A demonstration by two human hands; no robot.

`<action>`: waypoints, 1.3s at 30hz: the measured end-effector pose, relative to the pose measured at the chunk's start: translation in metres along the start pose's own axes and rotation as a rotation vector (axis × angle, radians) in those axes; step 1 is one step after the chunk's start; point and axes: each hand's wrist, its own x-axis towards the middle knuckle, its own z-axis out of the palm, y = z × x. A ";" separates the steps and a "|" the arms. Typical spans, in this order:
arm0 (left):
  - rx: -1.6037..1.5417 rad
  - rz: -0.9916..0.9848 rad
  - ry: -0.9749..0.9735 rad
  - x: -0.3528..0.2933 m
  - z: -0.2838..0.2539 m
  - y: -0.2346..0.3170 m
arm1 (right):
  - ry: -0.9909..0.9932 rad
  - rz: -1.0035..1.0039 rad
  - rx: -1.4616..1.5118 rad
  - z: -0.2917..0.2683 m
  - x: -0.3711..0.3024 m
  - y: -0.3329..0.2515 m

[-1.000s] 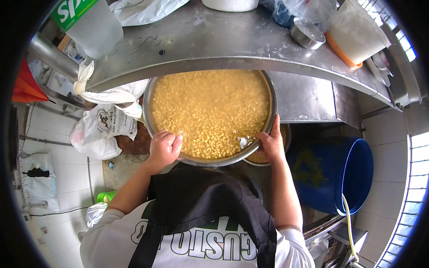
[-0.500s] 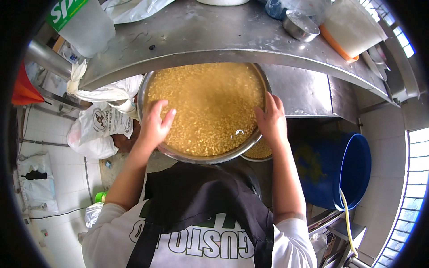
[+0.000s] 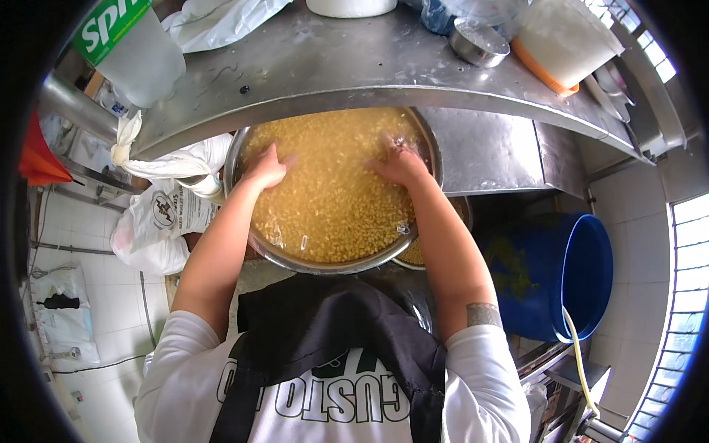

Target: The person washes beans in a large bowl by hand under running water from a hose, then uses a strainer to scoop the beans out and place them into another bowl.

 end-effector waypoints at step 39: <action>-1.305 0.110 -0.430 0.052 0.090 -0.041 | -0.264 0.336 0.421 0.035 0.041 0.012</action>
